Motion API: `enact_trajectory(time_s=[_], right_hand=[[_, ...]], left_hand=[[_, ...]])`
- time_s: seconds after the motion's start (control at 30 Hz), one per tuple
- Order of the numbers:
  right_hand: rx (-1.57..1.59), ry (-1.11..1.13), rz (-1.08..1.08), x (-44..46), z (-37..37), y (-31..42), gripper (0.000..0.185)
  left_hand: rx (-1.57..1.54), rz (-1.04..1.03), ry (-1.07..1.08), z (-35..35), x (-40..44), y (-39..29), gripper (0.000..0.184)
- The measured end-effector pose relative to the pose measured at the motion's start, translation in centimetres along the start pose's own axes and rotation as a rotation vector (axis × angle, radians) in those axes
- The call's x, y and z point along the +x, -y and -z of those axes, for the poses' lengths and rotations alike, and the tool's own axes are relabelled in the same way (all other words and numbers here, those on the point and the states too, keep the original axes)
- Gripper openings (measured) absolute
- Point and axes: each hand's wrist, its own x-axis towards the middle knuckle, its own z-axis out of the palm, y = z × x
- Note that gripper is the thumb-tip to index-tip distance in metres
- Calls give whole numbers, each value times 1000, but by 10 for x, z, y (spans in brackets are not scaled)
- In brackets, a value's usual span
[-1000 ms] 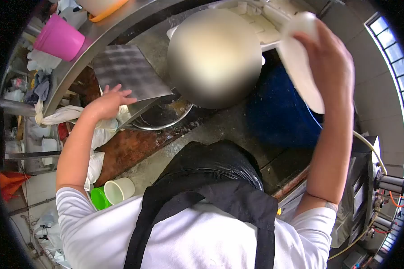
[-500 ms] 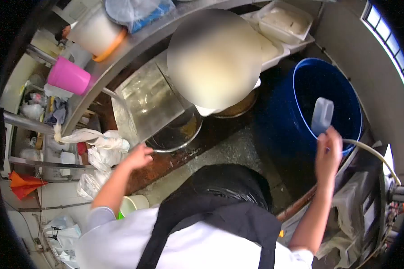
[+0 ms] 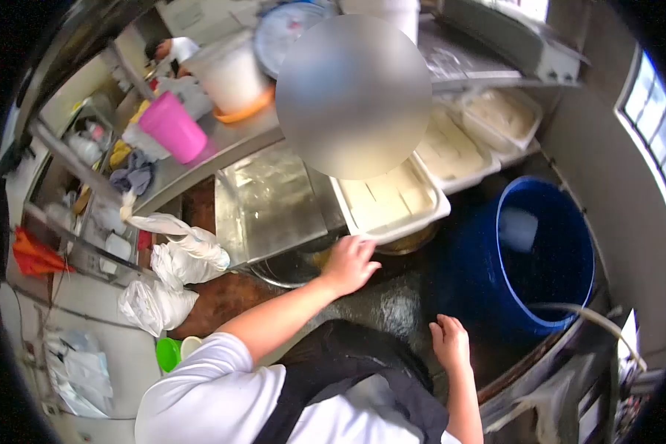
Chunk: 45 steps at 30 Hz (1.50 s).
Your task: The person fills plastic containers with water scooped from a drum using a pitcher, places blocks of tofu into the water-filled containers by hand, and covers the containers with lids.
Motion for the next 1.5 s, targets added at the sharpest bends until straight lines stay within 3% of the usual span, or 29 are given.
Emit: enact_trajectory(time_s=[0.07,0.17,0.27,0.5,0.57,0.6,0.67,0.73,0.83,0.93,1.17,1.33,1.5], right_hand=[[-9,-42,13,14,5,14,25],[-16,8,42,20,3,33,25],[-36,84,36,11,-3,42,26],[-56,141,-80,-29,-34,7,27],[-82,133,-78,-42,-42,-8,29],[-47,169,-177,-48,-45,-12,32],[-48,277,-296,-54,-48,-22,40],[-59,307,-325,-57,-46,-12,42],[-100,317,-341,-61,-53,-14,45],[-72,305,-413,-57,-51,0,46],[-115,358,-327,-28,-103,-52,48],[-94,410,-348,15,-100,55,48],[-83,404,-327,45,-113,51,49]], left_hand=[[43,54,80,-27,38,-6,59],[12,207,348,-58,73,0,46],[95,164,317,-76,71,17,39],[165,129,333,-73,65,39,42],[132,115,502,-66,72,41,44],[125,66,444,-72,69,48,33],[160,45,444,-85,67,59,27],[181,9,424,-78,66,62,17],[86,14,536,-62,62,72,21],[-6,-20,504,-53,51,84,20],[-75,-75,605,-13,24,105,17],[-55,-102,615,17,6,114,15],[-77,-126,610,39,-10,121,23]])
